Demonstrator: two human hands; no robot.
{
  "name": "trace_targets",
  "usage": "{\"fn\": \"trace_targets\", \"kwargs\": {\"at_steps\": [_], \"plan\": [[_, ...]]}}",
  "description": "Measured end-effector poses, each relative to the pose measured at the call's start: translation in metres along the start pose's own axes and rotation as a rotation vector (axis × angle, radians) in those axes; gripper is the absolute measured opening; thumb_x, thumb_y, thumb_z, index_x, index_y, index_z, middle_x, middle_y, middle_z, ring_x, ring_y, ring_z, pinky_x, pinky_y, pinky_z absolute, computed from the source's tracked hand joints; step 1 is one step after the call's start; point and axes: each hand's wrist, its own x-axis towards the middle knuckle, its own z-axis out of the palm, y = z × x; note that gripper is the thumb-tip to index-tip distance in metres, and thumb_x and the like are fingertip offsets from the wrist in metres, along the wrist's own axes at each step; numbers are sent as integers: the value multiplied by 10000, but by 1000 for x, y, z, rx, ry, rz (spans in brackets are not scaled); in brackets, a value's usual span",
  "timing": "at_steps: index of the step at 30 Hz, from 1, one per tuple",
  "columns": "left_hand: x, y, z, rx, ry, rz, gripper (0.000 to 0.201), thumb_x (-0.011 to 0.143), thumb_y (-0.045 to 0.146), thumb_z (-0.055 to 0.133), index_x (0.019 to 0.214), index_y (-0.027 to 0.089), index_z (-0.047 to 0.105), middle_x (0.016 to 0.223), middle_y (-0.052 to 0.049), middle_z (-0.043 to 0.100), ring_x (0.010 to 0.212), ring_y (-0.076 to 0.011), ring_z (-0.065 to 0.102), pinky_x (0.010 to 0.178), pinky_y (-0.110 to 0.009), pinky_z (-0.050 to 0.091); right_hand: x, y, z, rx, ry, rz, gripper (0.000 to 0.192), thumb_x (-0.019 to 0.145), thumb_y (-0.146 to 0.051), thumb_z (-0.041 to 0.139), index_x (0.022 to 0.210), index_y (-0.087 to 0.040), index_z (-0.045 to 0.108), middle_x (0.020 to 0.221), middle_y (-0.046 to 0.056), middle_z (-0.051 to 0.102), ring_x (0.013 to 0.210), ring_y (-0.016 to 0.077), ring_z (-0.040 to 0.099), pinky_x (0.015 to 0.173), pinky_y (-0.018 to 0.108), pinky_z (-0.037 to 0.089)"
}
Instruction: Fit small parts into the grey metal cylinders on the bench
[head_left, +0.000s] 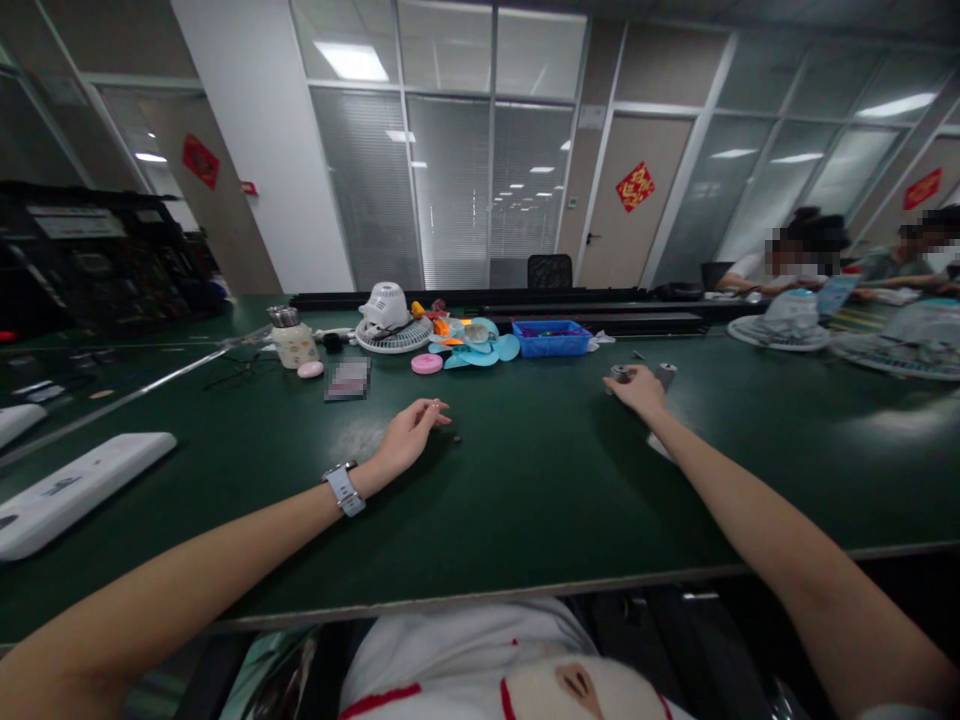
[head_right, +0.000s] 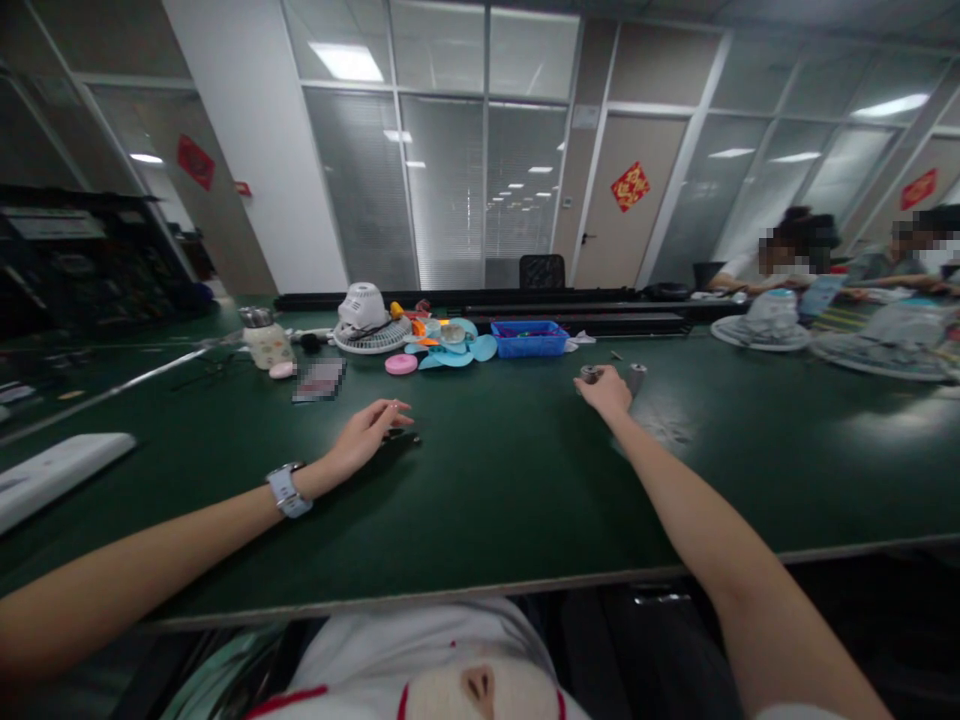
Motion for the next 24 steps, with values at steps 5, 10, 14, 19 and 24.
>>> {"fn": "trace_targets", "kwargs": {"at_steps": [5,10,14,19,24], "plan": [[0,4,-1,-15,44,-51,525,905,610,404,1088,172,630,1001,-113,740,982,-258,676,813,-370,492,-60,-53,-4,65,164,-492,661,836,-380,653,1405,-123,439,1421,223,485,1330,370,438,1089,575,316],[3,2,-1,-23,80,-44,504,886,611,429,1011,169,636,942,-102,730,923,-247,677,793,-357,496,-157,-117,3,252,-447,-1221,515,967,-428,479,1448,-245,461,1540,99,396,1414,270,373,1128,504,332],[3,0,0,-21,82,-17,487,887,604,433,996,174,633,911,-87,718,908,-238,671,793,-347,491,-193,-135,11,327,-683,-1354,427,987,-336,469,1388,-214,548,1481,82,475,1397,229,407,1148,437,333],[2,1,0,3,74,-19,475,888,595,441,992,176,640,906,-79,712,899,-232,664,795,-344,482,-190,-133,15,443,-649,-1224,326,920,-139,529,1171,-230,716,1164,45,721,1075,177,673,977,334,503],[3,3,-3,-5,81,-55,462,874,590,460,984,178,637,914,-77,720,865,-223,664,779,-339,490,-137,-111,2,351,-359,-1114,446,844,-38,518,1174,-265,715,1130,29,733,1024,203,684,961,383,508]]}}
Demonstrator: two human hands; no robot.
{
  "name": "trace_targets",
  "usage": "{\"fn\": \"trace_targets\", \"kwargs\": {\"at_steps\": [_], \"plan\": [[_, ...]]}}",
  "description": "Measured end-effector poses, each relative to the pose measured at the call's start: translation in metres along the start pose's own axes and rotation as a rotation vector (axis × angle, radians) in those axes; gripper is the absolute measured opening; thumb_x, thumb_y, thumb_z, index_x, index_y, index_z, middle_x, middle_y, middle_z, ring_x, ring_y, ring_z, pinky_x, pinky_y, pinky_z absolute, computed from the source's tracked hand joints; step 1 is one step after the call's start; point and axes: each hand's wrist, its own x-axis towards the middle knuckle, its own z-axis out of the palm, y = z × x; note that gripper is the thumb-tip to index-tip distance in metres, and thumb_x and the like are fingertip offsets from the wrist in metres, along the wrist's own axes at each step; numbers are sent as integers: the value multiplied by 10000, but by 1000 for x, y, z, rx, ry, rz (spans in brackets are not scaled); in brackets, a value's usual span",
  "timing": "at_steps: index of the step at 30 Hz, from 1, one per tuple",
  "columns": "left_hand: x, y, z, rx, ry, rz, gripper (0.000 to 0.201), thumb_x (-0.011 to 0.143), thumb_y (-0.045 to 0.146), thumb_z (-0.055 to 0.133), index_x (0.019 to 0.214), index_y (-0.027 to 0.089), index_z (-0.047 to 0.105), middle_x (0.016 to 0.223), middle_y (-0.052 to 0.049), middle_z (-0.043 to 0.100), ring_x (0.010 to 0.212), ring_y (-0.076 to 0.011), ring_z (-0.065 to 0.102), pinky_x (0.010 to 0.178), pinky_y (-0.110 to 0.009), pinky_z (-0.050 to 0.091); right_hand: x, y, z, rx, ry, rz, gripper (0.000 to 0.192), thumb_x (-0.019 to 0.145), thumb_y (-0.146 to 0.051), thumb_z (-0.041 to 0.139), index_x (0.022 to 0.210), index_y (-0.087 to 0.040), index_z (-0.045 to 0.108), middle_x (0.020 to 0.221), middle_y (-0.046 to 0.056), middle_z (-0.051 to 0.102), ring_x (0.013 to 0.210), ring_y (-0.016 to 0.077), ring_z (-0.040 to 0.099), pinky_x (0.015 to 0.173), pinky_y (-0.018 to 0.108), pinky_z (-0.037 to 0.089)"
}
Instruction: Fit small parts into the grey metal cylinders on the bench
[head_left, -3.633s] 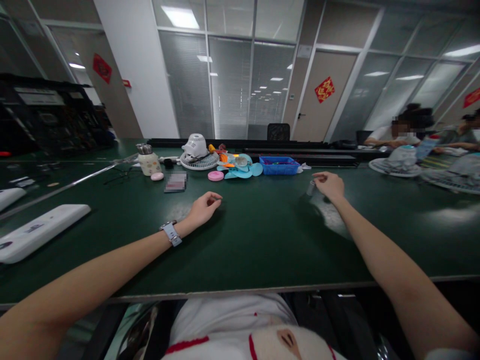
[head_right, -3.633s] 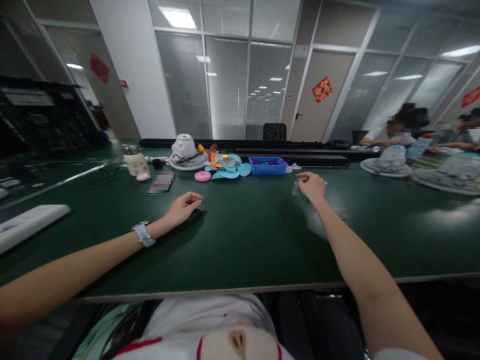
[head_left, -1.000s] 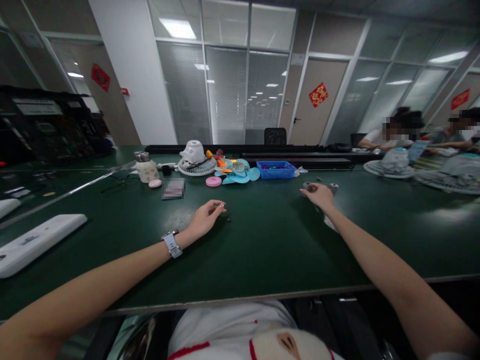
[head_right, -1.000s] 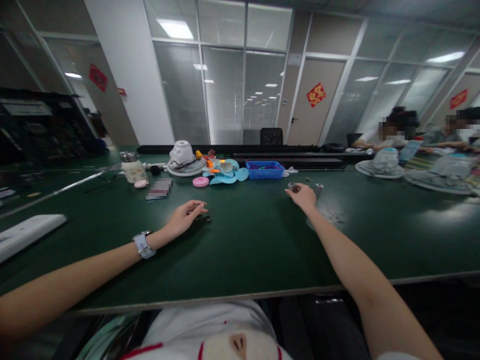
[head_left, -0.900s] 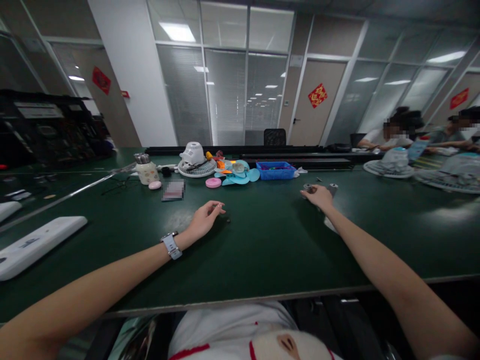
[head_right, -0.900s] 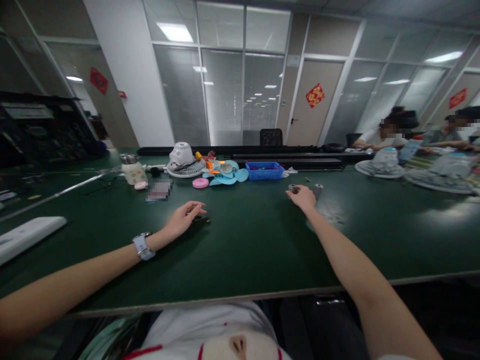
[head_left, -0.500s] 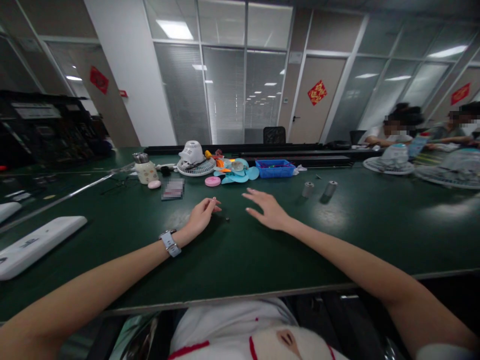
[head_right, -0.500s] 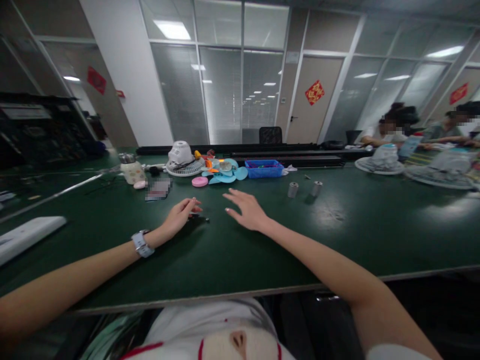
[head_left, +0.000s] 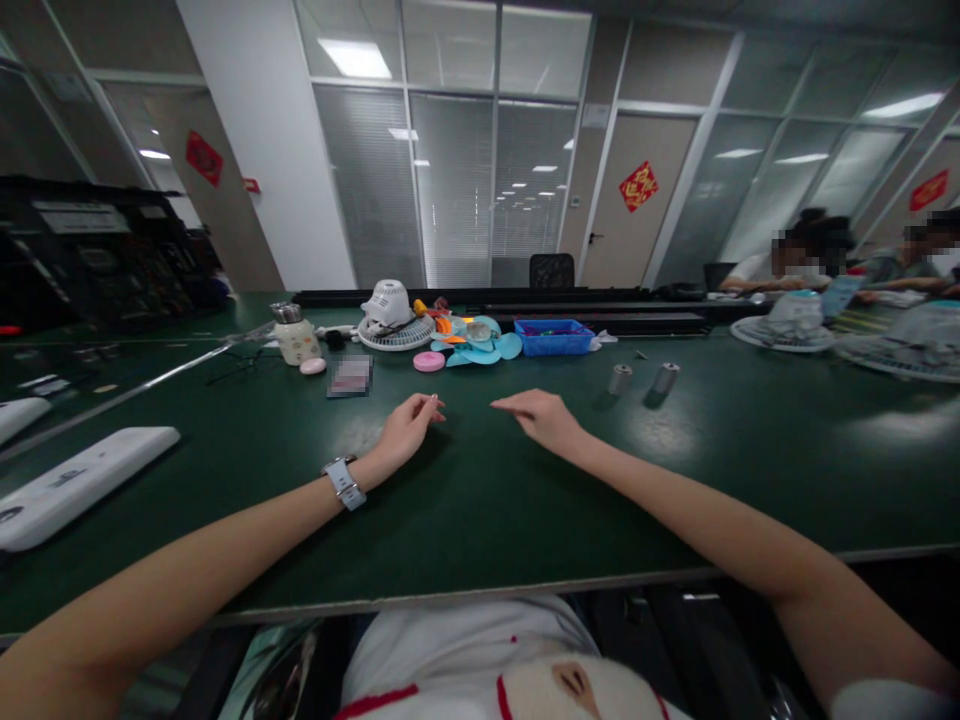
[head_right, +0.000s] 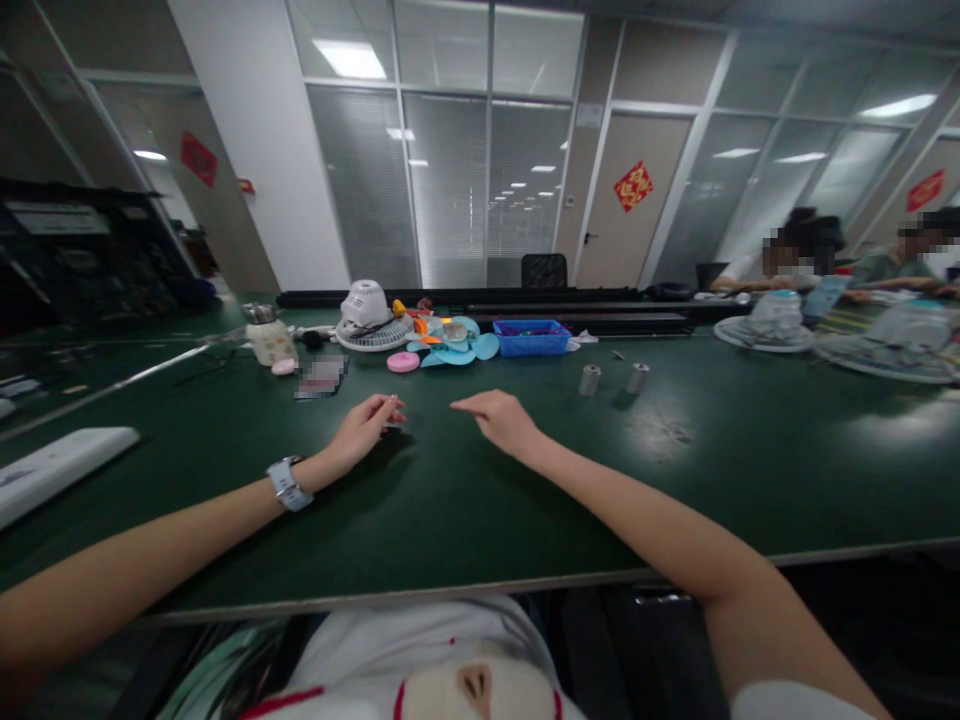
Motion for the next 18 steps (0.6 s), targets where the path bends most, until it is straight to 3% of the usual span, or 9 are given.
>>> {"fn": "trace_targets", "kwargs": {"at_steps": [4,8,11,18], "plan": [[2,1,-3,-19,30,-29,380,854,508,493,967,176,643,901,-75,729,860,-220,668,771,-333,500,-10,70,-58,-325,238,294,392,892,-120,482,1190,-232,711,1159,64,720,1069,250,662,986,407,476],[1,3,-3,-28,39,-35,332,845,438,477,965,185,655,874,-69,734,873,-221,671,781,-336,505,-26,121,-97,-493,321,506,371,884,-154,491,1176,-193,716,1195,84,705,1113,269,644,986,388,463],[0,4,-2,-21,32,-34,334,845,426,465,968,183,657,874,-69,732,875,-224,674,789,-342,507,-32,133,-103,-506,306,581,369,877,-150,493,1166,-175,721,1136,92,728,1067,263,667,956,369,477],[-2,6,-2,-1,12,-27,319,834,388,460,980,185,658,880,-66,728,875,-227,670,790,-346,507,-33,134,-98,-493,260,637,393,844,-98,499,1156,-169,728,1059,102,748,1014,259,682,933,367,489]]}}
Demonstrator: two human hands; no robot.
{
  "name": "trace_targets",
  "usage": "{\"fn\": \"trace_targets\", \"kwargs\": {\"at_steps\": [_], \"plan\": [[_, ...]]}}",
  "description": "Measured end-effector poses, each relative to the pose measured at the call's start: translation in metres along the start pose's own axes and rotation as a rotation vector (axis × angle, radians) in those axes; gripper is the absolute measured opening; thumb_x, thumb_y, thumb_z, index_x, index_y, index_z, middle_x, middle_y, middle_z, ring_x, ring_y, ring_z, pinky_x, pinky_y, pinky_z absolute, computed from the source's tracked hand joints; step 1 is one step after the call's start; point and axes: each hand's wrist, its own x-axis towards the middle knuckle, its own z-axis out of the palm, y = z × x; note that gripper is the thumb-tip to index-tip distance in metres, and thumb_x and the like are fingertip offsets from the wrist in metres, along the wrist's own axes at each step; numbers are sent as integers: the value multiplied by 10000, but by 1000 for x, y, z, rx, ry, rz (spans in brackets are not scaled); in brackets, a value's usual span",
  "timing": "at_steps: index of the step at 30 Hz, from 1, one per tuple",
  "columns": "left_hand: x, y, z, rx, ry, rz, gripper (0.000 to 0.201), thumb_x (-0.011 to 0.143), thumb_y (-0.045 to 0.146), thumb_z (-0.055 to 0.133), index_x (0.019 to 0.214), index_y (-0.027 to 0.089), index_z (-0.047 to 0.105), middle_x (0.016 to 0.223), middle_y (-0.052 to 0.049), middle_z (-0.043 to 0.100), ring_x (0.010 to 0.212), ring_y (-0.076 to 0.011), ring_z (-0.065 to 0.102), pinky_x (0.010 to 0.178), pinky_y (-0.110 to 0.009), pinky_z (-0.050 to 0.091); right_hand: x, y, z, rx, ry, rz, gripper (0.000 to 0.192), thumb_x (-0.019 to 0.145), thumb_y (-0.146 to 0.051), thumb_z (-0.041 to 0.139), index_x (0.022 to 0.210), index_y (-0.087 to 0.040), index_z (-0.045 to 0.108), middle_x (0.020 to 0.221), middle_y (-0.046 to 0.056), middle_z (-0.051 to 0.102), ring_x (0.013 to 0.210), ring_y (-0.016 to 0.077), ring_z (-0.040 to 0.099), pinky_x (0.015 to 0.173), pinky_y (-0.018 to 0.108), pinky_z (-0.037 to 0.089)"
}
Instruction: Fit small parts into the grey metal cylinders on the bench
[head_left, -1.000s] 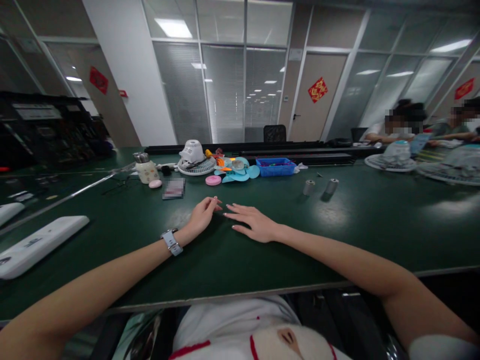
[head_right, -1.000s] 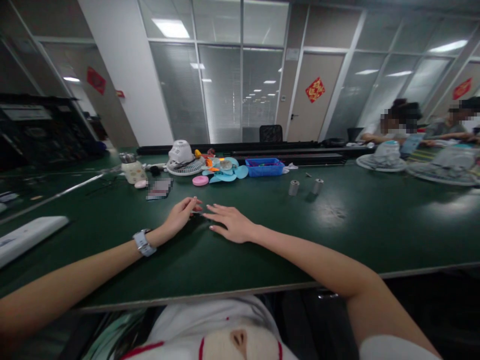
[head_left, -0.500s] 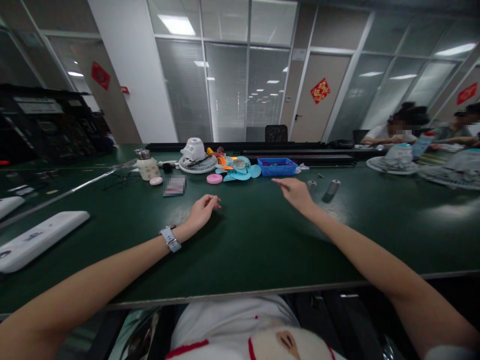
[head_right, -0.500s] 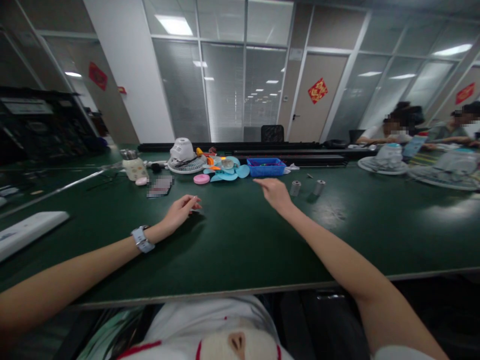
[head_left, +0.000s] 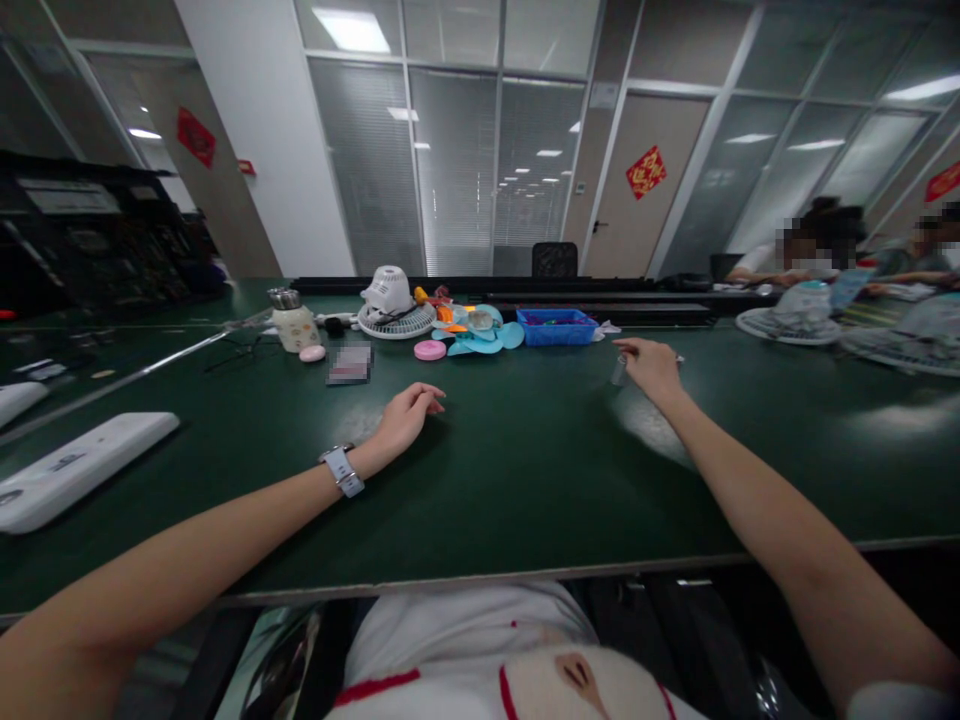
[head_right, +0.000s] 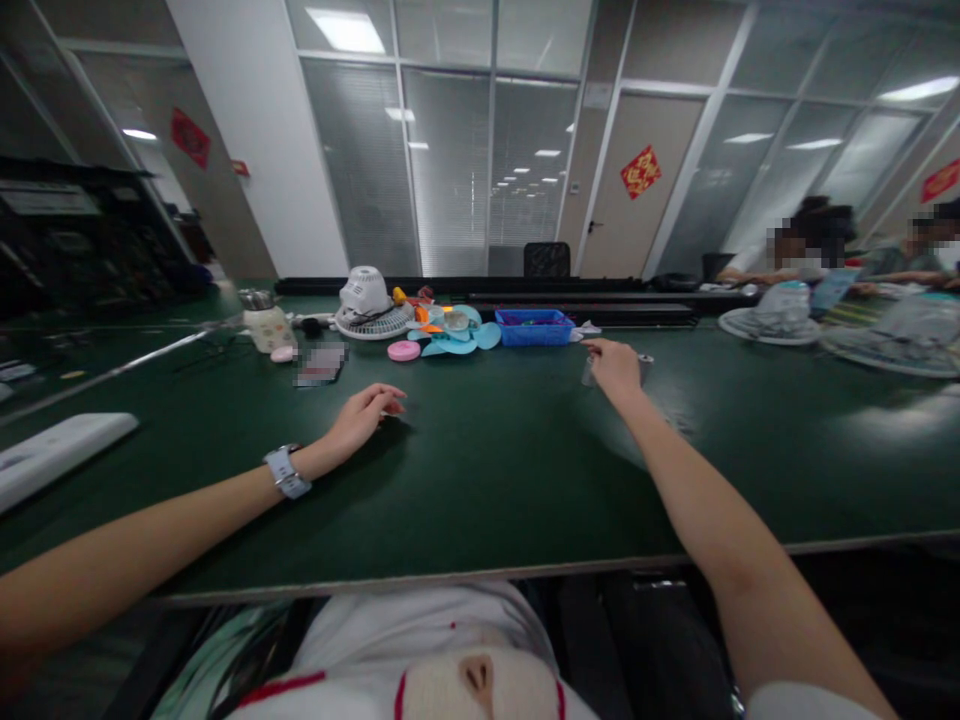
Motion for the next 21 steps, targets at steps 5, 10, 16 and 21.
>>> {"fn": "trace_targets", "kwargs": {"at_steps": [5,10,16,21], "plan": [[-1,1,0,-6,-3,0,308,833,386,461,963,187,657,872,-63,723,872,-224,667,786,-338,508,1,6,0,26,31,27,363,863,-123,496,1132,-168,735,1036,103,752,992,255,687,935,371,495],[0,0,0,0,-12,16,311,840,390,459,966,187,658,860,-61,716,867,-221,662,786,-338,507,4,12,2,51,7,26,356,824,-97,522,1084,-181,750,991,77,761,962,229,697,923,344,505],[0,-1,0,7,-18,17,319,837,405,467,965,192,667,867,-59,724,867,-220,665,783,-334,507,3,10,0,23,-21,45,337,801,-127,557,1053,-211,765,975,69,762,966,256,695,930,383,507],[1,-5,-1,-1,-30,17,332,840,400,457,987,188,666,879,-62,726,874,-221,667,782,-334,505,7,22,12,162,-8,214,382,744,-302,710,1115,-217,737,1023,75,747,955,248,693,893,378,525]]}}
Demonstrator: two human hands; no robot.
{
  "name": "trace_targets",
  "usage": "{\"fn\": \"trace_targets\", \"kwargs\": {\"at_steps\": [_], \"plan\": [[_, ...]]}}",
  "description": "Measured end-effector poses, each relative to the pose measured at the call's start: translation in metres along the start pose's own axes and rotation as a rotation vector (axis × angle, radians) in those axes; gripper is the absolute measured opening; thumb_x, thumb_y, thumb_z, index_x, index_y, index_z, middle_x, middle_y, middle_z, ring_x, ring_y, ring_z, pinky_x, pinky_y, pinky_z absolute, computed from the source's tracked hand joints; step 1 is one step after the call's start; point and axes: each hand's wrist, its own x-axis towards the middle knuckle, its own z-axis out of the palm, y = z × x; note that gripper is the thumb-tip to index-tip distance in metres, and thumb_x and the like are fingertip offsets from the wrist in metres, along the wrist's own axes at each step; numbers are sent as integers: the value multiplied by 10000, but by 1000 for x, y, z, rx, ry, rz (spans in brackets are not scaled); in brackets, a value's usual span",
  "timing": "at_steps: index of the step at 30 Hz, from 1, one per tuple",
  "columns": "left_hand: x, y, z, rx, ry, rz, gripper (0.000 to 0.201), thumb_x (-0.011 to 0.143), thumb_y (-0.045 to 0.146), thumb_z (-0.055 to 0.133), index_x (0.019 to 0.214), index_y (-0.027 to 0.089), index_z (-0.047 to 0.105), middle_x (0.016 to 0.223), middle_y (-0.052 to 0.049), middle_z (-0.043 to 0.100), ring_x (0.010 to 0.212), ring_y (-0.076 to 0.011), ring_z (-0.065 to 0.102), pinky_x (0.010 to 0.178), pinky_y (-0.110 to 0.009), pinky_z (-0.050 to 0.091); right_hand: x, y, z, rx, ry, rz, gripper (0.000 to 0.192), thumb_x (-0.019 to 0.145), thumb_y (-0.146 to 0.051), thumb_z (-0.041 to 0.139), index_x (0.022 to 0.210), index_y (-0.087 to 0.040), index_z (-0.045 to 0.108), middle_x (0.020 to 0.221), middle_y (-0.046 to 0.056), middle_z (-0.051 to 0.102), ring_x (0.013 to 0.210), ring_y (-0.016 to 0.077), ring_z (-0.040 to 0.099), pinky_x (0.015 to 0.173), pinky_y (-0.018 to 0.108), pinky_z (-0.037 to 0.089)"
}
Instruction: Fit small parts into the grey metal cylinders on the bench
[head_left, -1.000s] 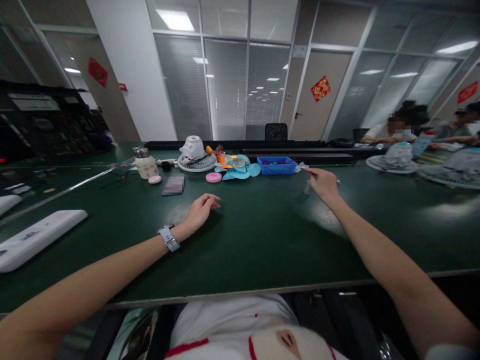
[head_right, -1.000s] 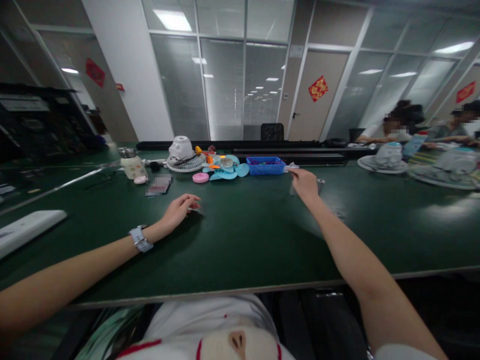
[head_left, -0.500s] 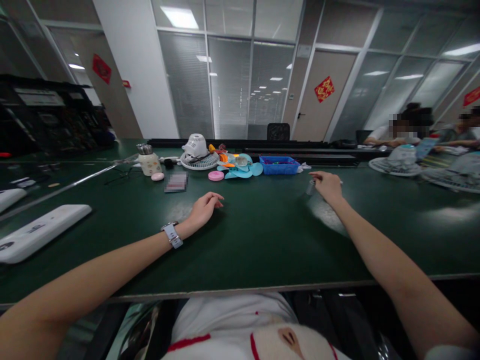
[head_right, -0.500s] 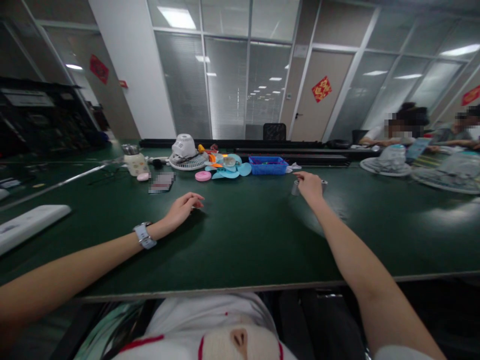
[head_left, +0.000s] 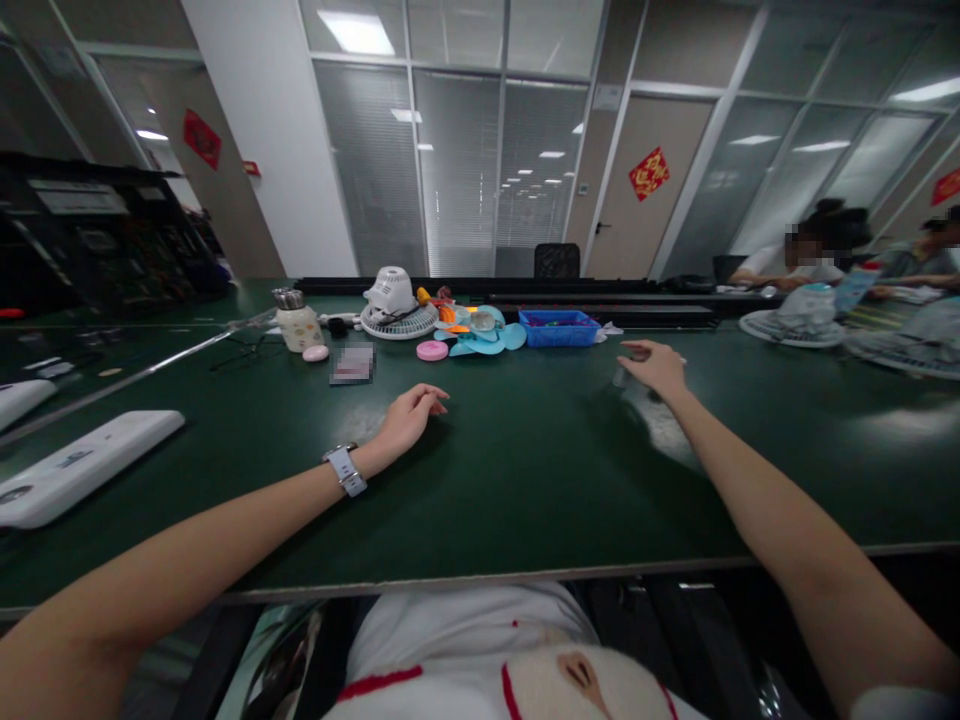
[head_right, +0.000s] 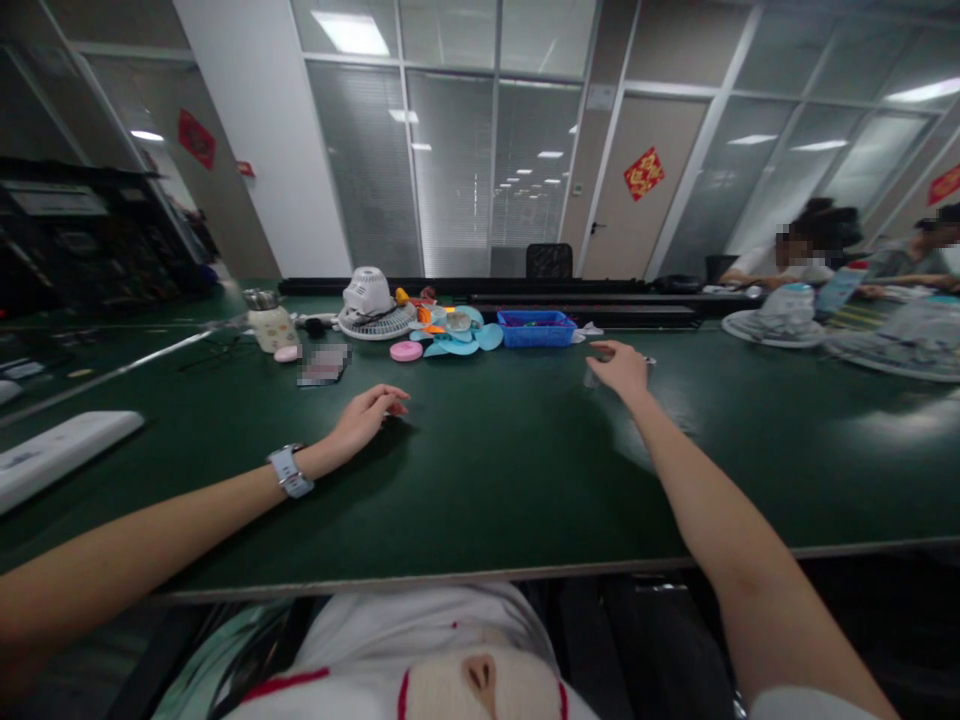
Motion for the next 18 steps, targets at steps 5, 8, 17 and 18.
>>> {"fn": "trace_targets", "kwargs": {"at_steps": [5,8,17,18], "plan": [[1,-2,0,-6,1,5,310,824,369,469,987,196,669,881,-59,731,878,-225,669,781,-337,510,9,23,21,264,-148,313,470,612,-334,827,1019,-115,739,853,98,735,793,232,688,774,365,553],[1,-3,1,-1,-3,9,306,825,368,470,988,204,671,882,-55,732,886,-225,669,787,-337,511,10,28,27,328,-175,371,375,593,-298,829,901,-102,742,745,83,710,696,222,668,720,368,553],[0,-2,0,4,-17,26,314,846,385,471,1004,201,671,875,-51,726,896,-228,667,821,-350,503,-2,-9,23,227,-231,275,190,694,-236,738,853,-133,720,826,90,731,828,251,693,830,416,536],[-1,-2,0,6,-24,35,317,854,388,469,1013,201,670,882,-50,725,903,-226,665,828,-349,501,-9,-21,25,263,-250,231,204,697,-236,737,877,-141,719,866,91,739,867,253,696,857,419,532]]}}
